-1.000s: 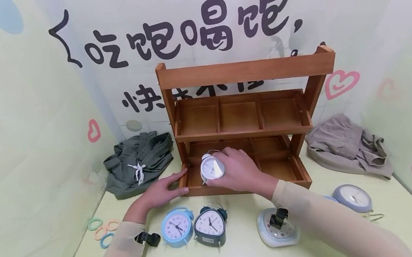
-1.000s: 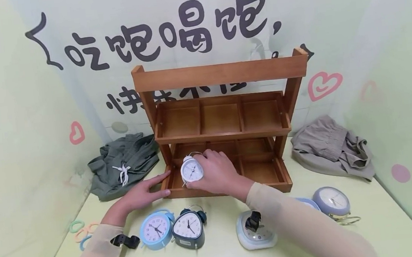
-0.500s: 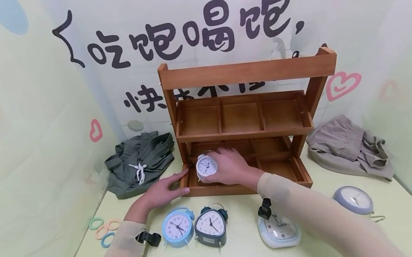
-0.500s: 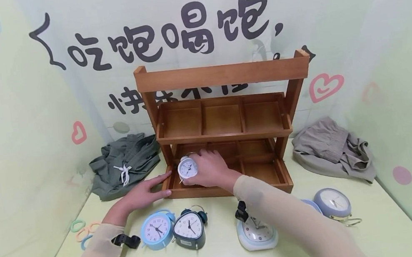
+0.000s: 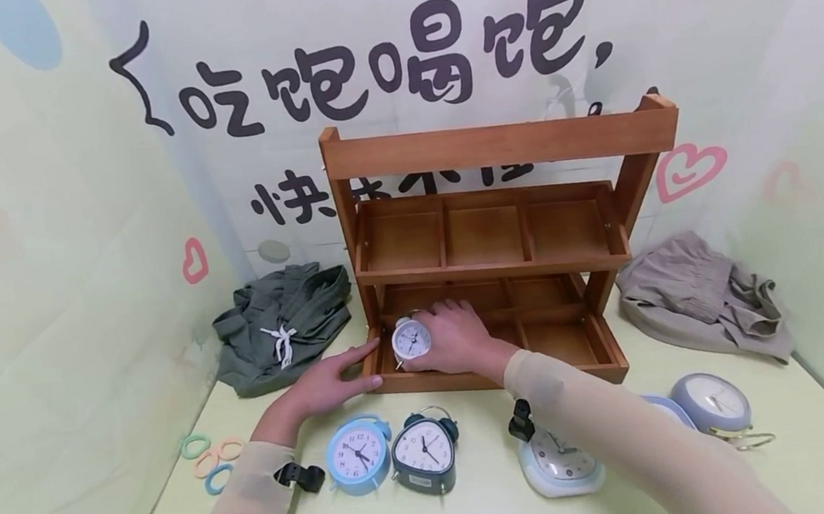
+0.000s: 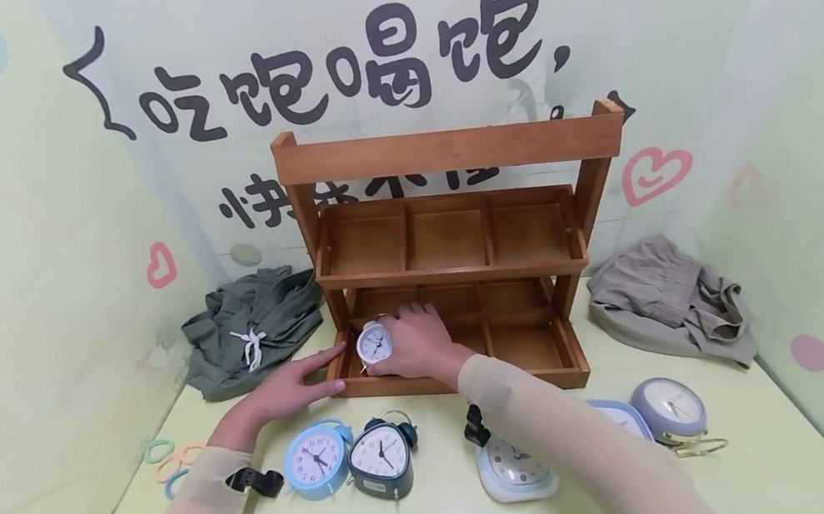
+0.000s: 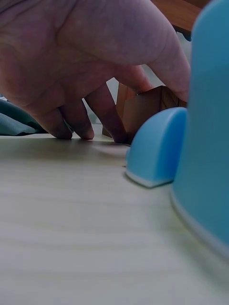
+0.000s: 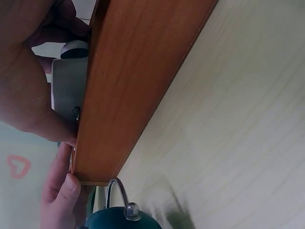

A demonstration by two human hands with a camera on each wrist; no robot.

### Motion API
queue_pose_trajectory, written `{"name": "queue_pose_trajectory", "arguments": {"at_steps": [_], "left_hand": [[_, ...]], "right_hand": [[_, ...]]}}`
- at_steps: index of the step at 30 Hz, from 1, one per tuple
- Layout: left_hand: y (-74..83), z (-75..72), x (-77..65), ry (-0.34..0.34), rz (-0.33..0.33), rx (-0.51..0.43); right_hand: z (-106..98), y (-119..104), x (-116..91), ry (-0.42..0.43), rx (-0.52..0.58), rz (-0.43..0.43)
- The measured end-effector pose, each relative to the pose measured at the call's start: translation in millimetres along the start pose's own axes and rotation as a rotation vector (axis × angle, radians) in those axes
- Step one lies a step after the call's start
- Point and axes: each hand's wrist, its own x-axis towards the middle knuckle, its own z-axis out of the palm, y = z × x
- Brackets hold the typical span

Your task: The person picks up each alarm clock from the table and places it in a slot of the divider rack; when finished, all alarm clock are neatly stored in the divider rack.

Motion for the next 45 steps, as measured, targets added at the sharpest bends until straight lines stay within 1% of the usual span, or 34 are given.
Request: {"name": "queue_pose_trajectory", "arguments": {"at_steps": [8, 17, 26, 34, 39, 45], "left_hand": [[-3.8, 2.0, 2.3, 0.004, 0.019, 0.013], [-5.5, 1.8, 2.1, 0.005, 0.01, 0.009], [-4.4, 2.1, 1.3, 0.002, 0.009, 0.011], [-3.6, 2.1, 1.1, 0.003, 0.009, 0.011], [-4.1, 2.5, 1.2, 0.005, 0.002, 0.015], [-3.3, 2.2, 1.0, 0.002, -0.003, 0.012]], "right_hand": [[7.0, 0.8, 0.9, -0.031, -0.015, 0.01], [8.6, 0.5, 2.3, -0.057, -0.015, 0.015], [1.5, -5.8, 3.1, -0.112, -0.045, 0.023], [-3.1, -11.1, 2.4, -0.131, -0.086, 0.03], [-1.2, -9.9, 1.1, -0.149, -0.08, 0.031], [0.3, -9.1, 0.4, -0.156, -0.048, 0.031]]}}
